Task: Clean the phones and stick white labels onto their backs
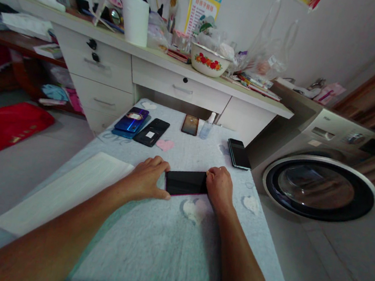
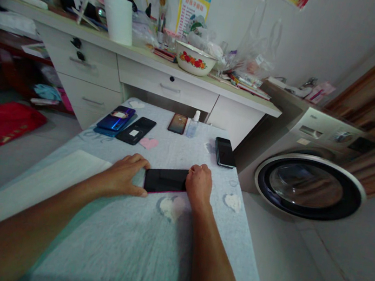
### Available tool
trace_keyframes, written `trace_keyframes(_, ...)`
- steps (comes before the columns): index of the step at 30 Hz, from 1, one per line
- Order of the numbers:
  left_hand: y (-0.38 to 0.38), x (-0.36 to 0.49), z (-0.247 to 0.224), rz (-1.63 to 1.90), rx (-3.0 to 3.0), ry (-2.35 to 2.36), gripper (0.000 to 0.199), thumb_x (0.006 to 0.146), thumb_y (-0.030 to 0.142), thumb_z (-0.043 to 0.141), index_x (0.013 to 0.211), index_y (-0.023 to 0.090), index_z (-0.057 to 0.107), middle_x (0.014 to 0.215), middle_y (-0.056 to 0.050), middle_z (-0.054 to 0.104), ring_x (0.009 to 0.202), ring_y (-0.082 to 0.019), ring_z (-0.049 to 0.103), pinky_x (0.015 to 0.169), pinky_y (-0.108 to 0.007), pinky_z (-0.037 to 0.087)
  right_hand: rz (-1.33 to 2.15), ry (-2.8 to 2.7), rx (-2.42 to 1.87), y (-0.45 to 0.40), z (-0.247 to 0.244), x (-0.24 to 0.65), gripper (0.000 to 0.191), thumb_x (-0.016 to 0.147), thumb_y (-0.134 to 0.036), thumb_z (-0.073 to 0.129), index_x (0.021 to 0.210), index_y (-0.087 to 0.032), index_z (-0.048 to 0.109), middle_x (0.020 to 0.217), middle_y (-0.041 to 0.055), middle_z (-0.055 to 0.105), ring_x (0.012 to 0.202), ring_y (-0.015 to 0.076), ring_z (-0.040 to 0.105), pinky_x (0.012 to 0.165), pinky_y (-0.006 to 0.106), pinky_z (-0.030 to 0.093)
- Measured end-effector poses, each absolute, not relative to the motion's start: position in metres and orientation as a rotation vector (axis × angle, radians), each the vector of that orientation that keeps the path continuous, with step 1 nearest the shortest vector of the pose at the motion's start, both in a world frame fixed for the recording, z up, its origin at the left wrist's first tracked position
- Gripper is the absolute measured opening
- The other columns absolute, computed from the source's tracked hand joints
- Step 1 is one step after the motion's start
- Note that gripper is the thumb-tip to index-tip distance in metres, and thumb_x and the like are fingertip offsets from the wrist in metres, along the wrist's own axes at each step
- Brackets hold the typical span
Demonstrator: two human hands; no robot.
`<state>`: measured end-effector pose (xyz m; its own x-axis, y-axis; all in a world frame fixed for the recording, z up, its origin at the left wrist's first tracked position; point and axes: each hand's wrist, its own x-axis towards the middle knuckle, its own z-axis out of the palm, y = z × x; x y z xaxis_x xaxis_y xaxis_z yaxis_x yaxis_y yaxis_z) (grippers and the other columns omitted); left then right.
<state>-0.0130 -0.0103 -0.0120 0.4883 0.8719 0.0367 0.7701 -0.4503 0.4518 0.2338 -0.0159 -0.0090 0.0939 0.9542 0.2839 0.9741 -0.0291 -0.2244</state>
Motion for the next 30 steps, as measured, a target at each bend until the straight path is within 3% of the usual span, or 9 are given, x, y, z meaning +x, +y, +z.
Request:
trace_keyframes(14, -0.011, -0.012, -0.012, 0.383, 2.388, 1.366, 0.066, 0.055, 0.055, 0.075, 0.108, 0.022, 0.054, 0.110, -0.007, 0.051, 0.102, -0.029, 0.050, 0.086, -0.038, 0.042, 0.061, -2.006, -1.896, -0.020, -0.007, 0.229, 0.021, 0.087, -0.018, 0.050, 0.086, -0.018, 0.071, 0.088, 0.0065, 0.061, 0.085, 0.0167, 0.055, 0.078, 0.025, 0.037)
trace_keyframes(30, -0.012, -0.011, -0.009, 0.351, 2.397, 1.386, 0.064, 0.057, 0.054, 0.075, 0.108, 0.021, 0.054, 0.110, -0.008, 0.051, 0.104, -0.029, 0.049, 0.089, -0.039, 0.041, -0.018, -1.907, -2.029, -0.016, -0.008, 0.241, 0.022, 0.087, -0.020, 0.050, 0.087, -0.017, 0.072, 0.084, 0.0072, 0.062, 0.081, 0.0170, 0.055, 0.073, 0.026, 0.035)
